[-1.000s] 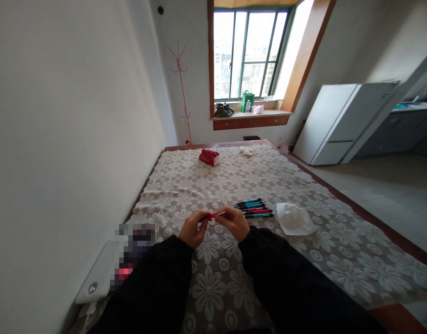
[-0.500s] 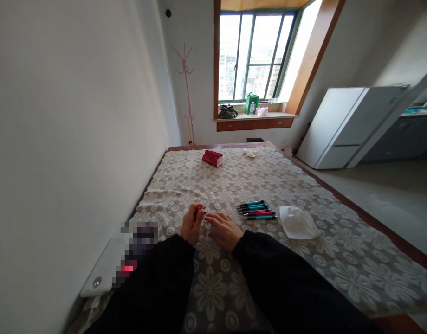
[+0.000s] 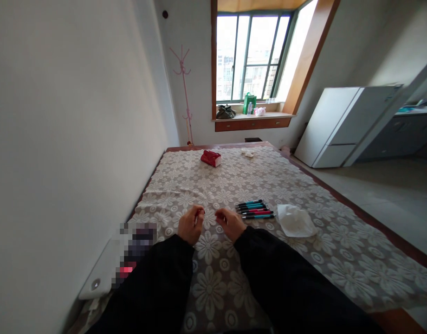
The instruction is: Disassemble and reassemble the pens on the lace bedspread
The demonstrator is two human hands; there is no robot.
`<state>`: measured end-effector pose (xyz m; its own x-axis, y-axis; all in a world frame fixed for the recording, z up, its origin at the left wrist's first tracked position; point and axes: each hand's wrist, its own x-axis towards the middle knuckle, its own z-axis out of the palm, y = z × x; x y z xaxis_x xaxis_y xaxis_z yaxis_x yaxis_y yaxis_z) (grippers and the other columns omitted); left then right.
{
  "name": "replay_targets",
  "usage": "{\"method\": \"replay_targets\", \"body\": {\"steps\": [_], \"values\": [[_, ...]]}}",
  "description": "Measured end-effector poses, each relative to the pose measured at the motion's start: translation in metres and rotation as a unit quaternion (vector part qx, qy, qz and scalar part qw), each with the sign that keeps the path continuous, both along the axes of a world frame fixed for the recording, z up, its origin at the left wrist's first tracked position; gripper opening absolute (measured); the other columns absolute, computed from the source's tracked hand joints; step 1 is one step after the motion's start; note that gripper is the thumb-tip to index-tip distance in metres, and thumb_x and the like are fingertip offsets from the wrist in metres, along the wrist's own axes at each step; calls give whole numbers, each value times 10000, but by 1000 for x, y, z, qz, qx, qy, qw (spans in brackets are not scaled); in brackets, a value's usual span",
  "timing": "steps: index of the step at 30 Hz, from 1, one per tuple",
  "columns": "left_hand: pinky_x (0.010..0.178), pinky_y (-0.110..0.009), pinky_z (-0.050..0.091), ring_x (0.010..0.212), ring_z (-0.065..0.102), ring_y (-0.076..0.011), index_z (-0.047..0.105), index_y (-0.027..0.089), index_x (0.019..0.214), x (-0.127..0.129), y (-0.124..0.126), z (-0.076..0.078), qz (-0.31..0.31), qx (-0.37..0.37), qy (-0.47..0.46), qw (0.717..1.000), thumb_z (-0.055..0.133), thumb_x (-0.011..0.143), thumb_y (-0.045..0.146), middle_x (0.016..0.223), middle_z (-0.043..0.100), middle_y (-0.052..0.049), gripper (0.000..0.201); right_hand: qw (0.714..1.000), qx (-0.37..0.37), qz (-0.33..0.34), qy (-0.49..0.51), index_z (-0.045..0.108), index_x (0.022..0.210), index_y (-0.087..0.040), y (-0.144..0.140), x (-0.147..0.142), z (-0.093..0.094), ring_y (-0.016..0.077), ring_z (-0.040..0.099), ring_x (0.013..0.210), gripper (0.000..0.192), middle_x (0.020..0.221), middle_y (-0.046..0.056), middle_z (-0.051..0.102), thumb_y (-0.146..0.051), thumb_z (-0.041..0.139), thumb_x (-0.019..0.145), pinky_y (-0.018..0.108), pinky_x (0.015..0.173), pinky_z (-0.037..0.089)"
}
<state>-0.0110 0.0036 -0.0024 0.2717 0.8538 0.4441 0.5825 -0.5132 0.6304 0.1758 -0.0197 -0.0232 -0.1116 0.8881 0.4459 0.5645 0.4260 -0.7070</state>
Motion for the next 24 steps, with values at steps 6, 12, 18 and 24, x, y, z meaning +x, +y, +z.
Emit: {"method": "replay_targets", "body": {"steps": [6, 12, 18, 24], "values": [[675, -248, 416, 757, 594, -146, 568, 227, 897, 1, -1, 3, -5, 36, 77, 996, 451, 886, 237, 805, 629, -2, 118, 973, 8, -30, 230, 535, 949, -195, 2, 7, 10, 155, 620, 737, 181, 812, 17, 623, -201, 598, 780, 286, 675, 532], [690, -271, 419, 776, 589, -159, 577, 237, 903, 2, -1, 2, -19, 51, 115, 992, 456, 892, 234, 795, 626, -7, 122, 981, 29, -34, 188, 547, 933, -196, -3, 3, 15, 157, 616, 746, 151, 810, 21, 630, -192, 580, 786, 289, 667, 536], [703, -287, 429, 797, 591, -174, 581, 245, 903, 3, -1, 1, -41, 58, 110, 991, 467, 888, 234, 818, 638, -16, 116, 985, 28, -41, 167, 549, 959, -198, -2, 2, 14, 158, 618, 729, 173, 808, 27, 643, -195, 567, 787, 299, 653, 540], [695, -280, 430, 781, 593, -172, 603, 247, 903, 3, -3, 4, -58, 58, 98, 992, 492, 872, 215, 816, 649, -16, 120, 988, 25, -29, 147, 550, 977, -195, -2, 1, 12, 151, 618, 721, 201, 810, 23, 647, -177, 559, 777, 294, 656, 535]]}}
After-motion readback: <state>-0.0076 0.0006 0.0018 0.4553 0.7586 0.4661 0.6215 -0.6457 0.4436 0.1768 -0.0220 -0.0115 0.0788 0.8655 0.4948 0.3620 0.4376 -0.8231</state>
